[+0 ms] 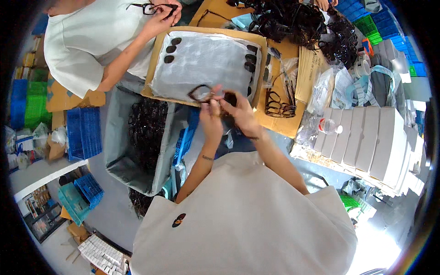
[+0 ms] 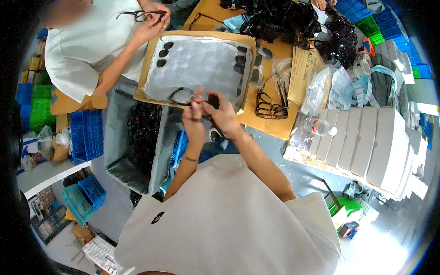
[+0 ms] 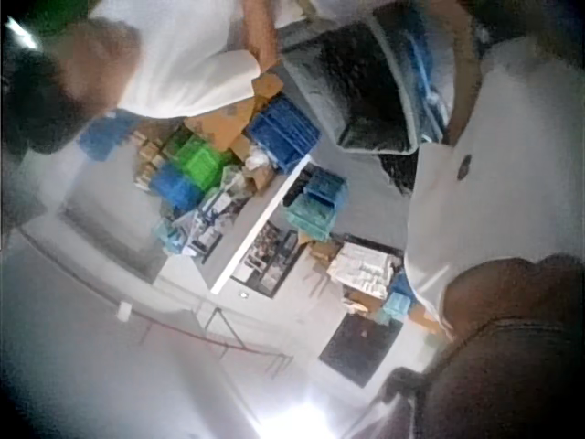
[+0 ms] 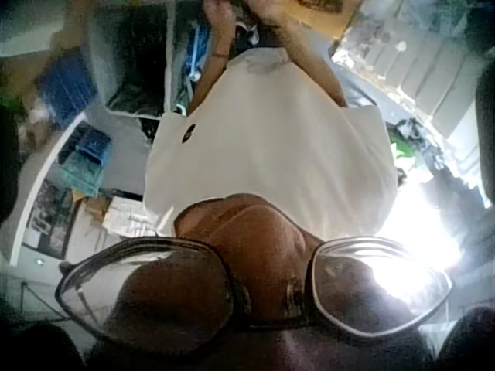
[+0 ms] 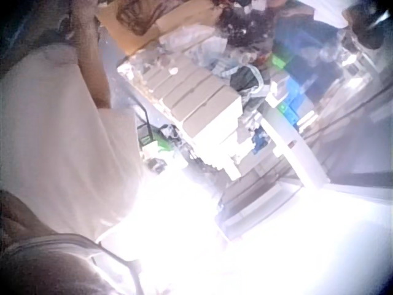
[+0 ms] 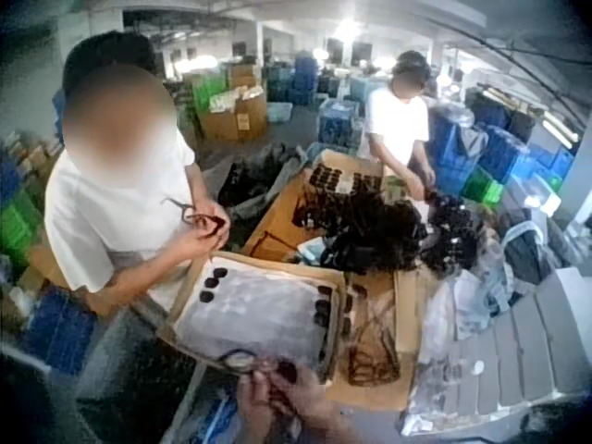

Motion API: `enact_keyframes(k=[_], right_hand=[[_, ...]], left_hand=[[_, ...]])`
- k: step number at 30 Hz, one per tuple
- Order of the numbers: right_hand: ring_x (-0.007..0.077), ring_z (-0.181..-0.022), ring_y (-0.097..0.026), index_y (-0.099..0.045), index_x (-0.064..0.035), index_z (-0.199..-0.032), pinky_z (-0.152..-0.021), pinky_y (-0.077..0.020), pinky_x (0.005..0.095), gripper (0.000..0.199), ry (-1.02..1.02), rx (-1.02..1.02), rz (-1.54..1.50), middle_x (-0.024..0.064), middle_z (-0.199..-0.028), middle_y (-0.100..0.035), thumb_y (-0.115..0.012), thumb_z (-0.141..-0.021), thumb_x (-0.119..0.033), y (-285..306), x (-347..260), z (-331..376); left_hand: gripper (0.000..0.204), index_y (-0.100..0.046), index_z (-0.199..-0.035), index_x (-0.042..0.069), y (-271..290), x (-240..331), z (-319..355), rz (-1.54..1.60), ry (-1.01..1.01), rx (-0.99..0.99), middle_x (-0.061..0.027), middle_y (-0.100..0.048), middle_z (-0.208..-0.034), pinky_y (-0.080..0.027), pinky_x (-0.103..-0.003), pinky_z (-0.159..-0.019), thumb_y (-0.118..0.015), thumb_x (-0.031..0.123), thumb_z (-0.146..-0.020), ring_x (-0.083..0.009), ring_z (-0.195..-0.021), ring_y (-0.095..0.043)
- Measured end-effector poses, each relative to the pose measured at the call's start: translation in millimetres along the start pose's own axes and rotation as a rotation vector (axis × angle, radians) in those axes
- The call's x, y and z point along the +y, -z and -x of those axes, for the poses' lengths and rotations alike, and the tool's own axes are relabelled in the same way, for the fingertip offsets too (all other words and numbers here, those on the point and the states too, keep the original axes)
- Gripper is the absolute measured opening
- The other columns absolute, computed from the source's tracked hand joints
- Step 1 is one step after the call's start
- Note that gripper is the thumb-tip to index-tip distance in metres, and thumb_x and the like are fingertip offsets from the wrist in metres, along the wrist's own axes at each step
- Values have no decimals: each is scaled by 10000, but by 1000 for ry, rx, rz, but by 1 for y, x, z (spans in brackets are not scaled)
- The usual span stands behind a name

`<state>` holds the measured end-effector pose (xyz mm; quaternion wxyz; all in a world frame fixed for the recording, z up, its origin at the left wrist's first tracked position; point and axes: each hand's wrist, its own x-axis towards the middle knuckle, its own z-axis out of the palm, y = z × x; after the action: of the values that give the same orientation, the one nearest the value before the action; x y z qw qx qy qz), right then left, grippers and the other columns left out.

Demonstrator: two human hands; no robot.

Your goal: The person assembles sunglasses by picking up lenses and frames, fitting them together, and placing the completed pairs into a tray. The person also handles a plastic bag and wipes the tray surface.

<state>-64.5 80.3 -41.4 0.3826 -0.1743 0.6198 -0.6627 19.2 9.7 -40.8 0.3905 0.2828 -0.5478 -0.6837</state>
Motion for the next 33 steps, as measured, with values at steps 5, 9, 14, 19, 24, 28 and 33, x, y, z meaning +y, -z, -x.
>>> enact_keyframes(k=[5, 9, 14, 19, 24, 28, 33], right_hand=[[219, -911, -658, -625, -48, -1267, -787, -516, 325, 384, -301, -162, -183, 120, -1037, -689, -664, -922, -213, 24, 12, -45], [283, -819, -694, -683, -55, -1109, -756, -536, 372, 263, 115, 206, 810, 155, -864, -706, -685, -858, -137, 45, 26, -97], [335, -995, -647, -669, -22, -1025, -814, -549, 436, 198, 80, 356, 1240, 197, -1060, -660, -634, -853, -113, 59, 27, -121], [345, -1137, -525, -609, 18, -1102, -941, -485, 441, 276, 139, 155, 1682, 195, -1231, -520, -605, -864, -122, 48, 41, -105], [414, -1198, -533, -580, 59, -1199, -1005, -448, 470, 364, 80, 49, 1436, 250, -1326, -526, -605, -890, -132, 44, 18, -66], [156, -1013, -662, -609, -45, -1270, -913, -483, 291, 334, 367, 395, 727, 110, -1194, -679, -579, -954, -149, 128, -82, -12], [138, -858, -650, -636, 18, -1087, -779, -518, 280, 165, 791, 976, 303, 104, -974, -698, -584, -971, -87, 253, -185, -15]], left_hand=[[157, -530, -1041, 43, 25, 3, -14, 400, 100, 218, -192, -644, -1183, -520, -403, -950, -435, 167, -1050, -288, -1096, -646], [154, -542, -1105, 64, 52, 14, 5, 410, 301, 186, -159, -660, -1123, -557, -411, -838, -452, 169, -1039, -292, -971, -663], [305, -540, -1151, 73, 75, 23, 25, 438, 452, 92, -86, -611, -943, -549, -447, -740, -408, 329, -1050, -228, -860, -614], [524, -551, -1114, 88, 83, 34, 25, 462, 482, 26, -56, -566, -909, -522, -456, -794, -278, 530, -1047, -223, -861, -560], [437, -537, -984, 90, 65, 62, 2, 616, 451, -81, -53, -554, -978, -497, -446, -874, -348, 479, -1048, -228, -939, -566], [149, -569, -869, 28, 5, 75, -7, 314, 106, -292, -136, -646, -1006, -537, -406, -901, -576, 144, -962, -225, -928, -660], [136, -707, -900, 12, -153, 5, -4, -563, -604, -771, -112, -715, -965, -551, -359, -733, -703, -1, -764, -276, -844, -690]])
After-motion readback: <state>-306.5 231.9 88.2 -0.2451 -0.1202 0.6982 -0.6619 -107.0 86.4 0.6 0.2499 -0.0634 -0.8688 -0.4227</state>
